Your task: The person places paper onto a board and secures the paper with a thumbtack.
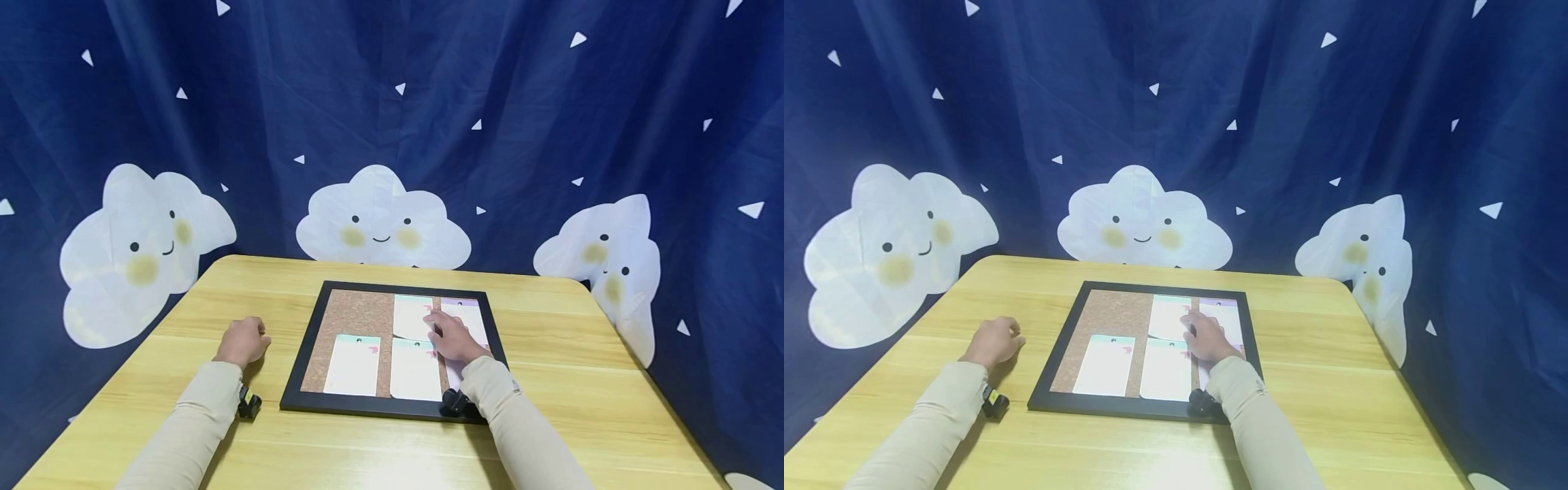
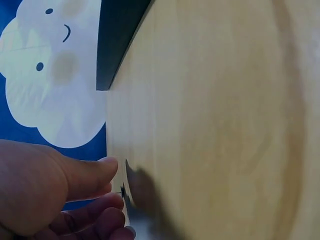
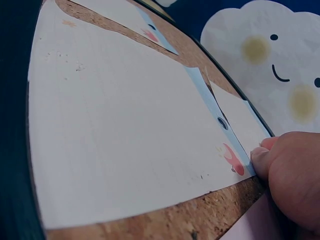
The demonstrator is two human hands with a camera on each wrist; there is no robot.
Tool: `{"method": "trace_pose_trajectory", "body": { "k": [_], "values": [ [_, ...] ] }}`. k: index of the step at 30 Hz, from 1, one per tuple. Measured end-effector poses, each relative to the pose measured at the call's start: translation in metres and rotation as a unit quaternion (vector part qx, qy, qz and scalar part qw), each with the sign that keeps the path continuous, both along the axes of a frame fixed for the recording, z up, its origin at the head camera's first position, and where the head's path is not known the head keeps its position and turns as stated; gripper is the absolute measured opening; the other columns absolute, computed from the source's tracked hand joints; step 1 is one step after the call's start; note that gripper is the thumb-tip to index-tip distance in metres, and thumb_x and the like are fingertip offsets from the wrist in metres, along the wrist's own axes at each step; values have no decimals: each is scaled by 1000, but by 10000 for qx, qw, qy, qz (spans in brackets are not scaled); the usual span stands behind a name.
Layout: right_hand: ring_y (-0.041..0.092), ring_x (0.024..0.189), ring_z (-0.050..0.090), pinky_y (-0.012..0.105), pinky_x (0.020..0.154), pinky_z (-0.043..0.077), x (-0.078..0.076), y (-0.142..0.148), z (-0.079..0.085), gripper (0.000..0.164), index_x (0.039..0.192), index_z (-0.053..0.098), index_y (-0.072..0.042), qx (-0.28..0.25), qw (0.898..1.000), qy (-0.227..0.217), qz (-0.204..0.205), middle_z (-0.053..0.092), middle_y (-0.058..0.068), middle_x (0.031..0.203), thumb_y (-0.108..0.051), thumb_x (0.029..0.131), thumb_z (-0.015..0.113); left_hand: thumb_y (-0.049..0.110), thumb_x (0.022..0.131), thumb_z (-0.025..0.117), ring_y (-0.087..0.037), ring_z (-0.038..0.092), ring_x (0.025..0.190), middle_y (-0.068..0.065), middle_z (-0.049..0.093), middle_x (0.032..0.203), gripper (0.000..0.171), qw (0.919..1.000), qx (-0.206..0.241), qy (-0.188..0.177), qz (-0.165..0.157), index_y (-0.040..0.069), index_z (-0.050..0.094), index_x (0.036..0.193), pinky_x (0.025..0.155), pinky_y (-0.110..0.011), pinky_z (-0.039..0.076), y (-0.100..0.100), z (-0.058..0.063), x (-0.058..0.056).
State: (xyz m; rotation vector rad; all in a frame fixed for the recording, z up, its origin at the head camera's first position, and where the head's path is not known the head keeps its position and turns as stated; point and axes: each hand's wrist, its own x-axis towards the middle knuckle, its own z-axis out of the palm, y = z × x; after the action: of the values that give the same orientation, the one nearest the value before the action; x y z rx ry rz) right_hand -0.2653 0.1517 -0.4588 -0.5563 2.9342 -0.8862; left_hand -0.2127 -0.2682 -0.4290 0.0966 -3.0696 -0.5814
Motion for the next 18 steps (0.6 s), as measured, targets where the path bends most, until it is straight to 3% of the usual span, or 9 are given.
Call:
{"method": "trace_pose_trajectory", "body": {
  "k": [8, 15, 18],
  "values": [
    [41, 135, 35, 58, 109, 24, 1, 1, 0, 35, 131, 57, -4, -15, 10000, 56, 53, 42, 16, 147, -12, 97, 54, 10, 92, 64, -31, 59, 70, -19, 63, 82, 16, 9998, 164, -34, 57, -6, 64, 89, 63, -44, 50, 0, -1, -2],
    [38, 135, 36, 56, 109, 24, 0, 1, -2, 35, 132, 56, -4, -4, 9999, 83, 76, 43, 15, 147, -12, 97, 54, 8, 90, 63, -38, 62, 80, -27, 63, 96, 20, 9980, 147, 590, 177, -10, 64, 98, 70, -50, 52, -1, -5, -3],
    [38, 135, 36, 56, 109, 24, 0, 1, -1, 35, 132, 56, -4, 8, 9999, 78, 80, 43, 15, 147, -12, 97, 54, 7, 90, 63, -35, 62, 75, -23, 65, 88, 14, 9986, 108, 496, 120, -7, 67, 89, 68, -49, 52, -2, -6, -3]
  ]
}}
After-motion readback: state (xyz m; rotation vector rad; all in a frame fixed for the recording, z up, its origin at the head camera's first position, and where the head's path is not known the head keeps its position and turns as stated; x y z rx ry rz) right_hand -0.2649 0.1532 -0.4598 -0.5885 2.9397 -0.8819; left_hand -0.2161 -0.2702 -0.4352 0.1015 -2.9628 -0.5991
